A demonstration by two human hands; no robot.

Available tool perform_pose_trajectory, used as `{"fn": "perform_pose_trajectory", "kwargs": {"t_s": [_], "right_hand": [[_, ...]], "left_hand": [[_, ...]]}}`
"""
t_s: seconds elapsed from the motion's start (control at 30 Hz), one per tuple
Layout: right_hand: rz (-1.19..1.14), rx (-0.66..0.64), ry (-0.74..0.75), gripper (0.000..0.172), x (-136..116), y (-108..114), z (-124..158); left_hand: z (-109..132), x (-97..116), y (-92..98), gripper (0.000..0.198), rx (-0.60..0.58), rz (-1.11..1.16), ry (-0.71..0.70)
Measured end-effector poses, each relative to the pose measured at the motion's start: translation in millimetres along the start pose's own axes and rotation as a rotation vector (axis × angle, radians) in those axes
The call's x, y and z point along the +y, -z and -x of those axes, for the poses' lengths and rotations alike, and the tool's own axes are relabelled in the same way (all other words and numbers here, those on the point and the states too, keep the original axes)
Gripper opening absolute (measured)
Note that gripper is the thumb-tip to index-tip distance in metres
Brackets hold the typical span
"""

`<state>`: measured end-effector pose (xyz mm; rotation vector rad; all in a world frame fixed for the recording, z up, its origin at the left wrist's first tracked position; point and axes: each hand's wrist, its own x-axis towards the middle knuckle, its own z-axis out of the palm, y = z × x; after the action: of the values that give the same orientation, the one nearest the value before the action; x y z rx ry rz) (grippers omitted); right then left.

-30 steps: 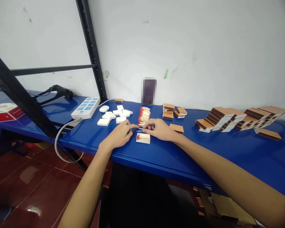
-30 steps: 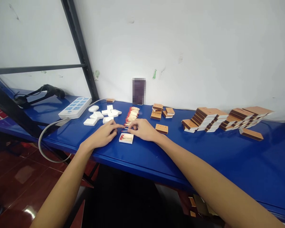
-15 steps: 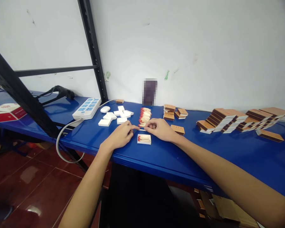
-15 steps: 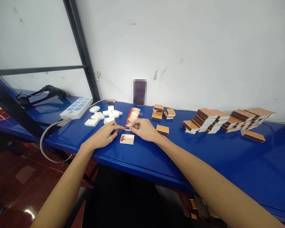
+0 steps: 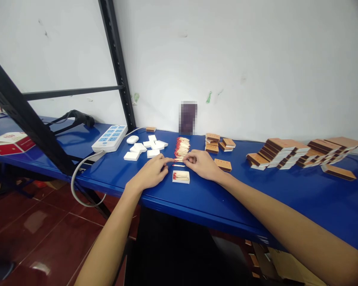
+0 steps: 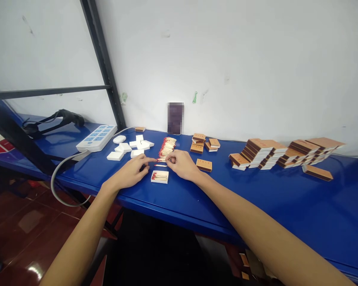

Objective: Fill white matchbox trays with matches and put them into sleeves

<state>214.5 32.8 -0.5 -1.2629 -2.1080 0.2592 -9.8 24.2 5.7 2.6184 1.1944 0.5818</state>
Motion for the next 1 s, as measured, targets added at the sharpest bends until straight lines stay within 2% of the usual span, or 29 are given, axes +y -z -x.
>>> {"fn": "perform_pose_trajectory", "kwargs": {"t_s": [0.57,0.77,1.0], "right_hand": [[-0.004,-0.062,0.056,0.022,-5.2,2.5,1.6],[-0.055,-0.02,0.004,0.023,-3.3,0.3,1.7],[0.004,0.0,-0.04,0.025,-2.0,0.3,1.0]], "left_hand": [[-0.3,-2.6,-3.3,0.046,-0.04,-0.044,-0.015],[-0.3,-3.7,-4.9,0.046,-0.034,-0.048,-0.027],[-0.1,-2.1,-2.7,0.045,-0.037,-0.036,-0.024]]}}
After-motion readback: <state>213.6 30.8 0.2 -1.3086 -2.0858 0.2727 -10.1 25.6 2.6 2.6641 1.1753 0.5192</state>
